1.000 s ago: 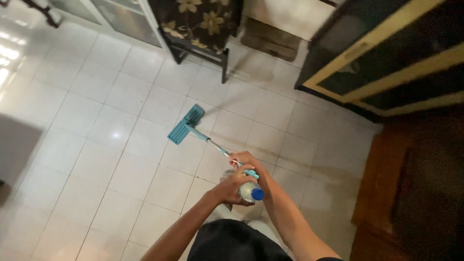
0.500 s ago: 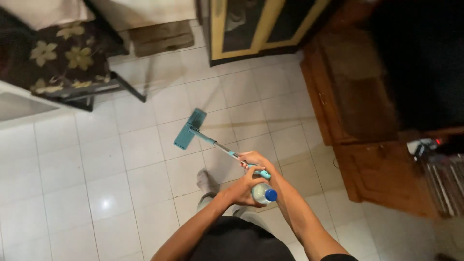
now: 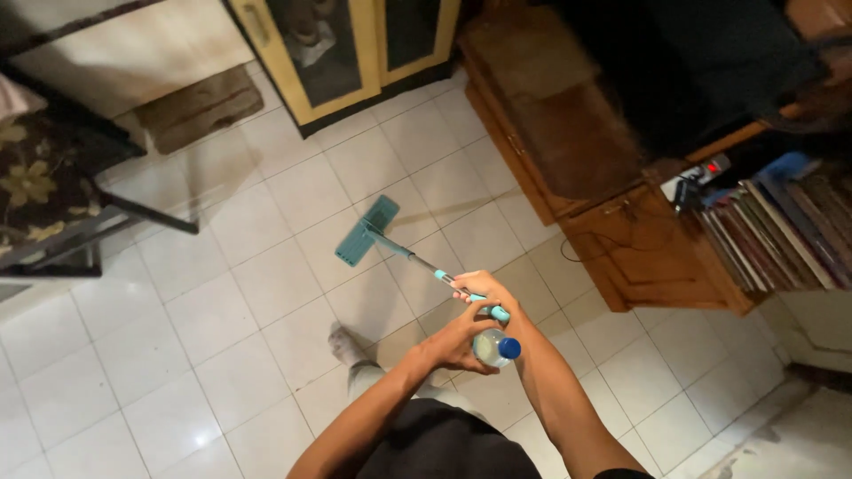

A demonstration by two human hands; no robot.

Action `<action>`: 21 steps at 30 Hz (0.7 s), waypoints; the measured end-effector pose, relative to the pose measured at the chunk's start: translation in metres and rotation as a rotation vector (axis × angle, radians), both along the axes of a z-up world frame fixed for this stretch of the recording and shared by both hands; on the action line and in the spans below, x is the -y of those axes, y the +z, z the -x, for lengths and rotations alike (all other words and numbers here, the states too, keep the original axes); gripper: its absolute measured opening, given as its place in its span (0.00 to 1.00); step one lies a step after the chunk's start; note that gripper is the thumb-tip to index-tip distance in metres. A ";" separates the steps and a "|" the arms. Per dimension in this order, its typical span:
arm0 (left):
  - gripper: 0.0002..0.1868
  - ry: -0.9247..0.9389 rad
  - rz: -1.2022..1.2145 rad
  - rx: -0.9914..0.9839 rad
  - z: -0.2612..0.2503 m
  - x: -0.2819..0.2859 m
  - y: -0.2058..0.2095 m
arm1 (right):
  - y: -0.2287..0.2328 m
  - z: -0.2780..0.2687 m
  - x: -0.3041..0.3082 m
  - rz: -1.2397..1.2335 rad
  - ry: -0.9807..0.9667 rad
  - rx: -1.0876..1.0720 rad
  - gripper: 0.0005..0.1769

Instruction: Mopping the tiled floor of a hallway and living area while pouring water from a bottle.

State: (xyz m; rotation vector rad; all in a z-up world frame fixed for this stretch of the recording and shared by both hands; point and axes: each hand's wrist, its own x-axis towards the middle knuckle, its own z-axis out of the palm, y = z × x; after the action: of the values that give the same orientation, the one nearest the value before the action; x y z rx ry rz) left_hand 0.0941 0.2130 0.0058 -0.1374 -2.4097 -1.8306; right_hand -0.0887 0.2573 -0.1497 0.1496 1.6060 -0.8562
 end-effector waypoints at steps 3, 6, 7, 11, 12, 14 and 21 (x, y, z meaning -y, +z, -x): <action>0.40 -0.049 -0.021 -0.037 0.027 -0.020 0.000 | 0.014 0.023 -0.030 -0.001 -0.082 -0.010 0.31; 0.41 -0.150 -0.021 -0.021 0.048 -0.033 -0.005 | 0.006 0.047 -0.062 0.013 -0.188 -0.002 0.31; 0.41 -0.177 -0.019 -0.016 0.054 -0.036 -0.003 | 0.001 0.052 -0.071 0.015 -0.216 0.002 0.31; 0.40 -0.306 0.038 -0.057 0.086 -0.053 -0.002 | 0.020 0.060 -0.109 0.020 -0.419 0.010 0.28; 0.41 -0.336 0.063 -0.066 0.098 -0.050 -0.002 | 0.035 0.063 -0.108 0.043 -0.477 -0.009 0.28; 0.41 -0.426 0.087 -0.046 0.106 -0.045 0.002 | 0.054 0.060 -0.115 0.049 -0.566 -0.002 0.27; 0.37 -0.700 0.122 -0.124 0.145 -0.085 0.011 | 0.080 0.063 -0.183 0.030 -0.789 0.005 0.22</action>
State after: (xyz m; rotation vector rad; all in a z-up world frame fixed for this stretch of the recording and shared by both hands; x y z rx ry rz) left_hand -0.0513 0.2976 0.0168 -1.1976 -2.5693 -1.8024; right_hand -0.1521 0.4406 -0.0692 0.7985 1.5273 -1.4694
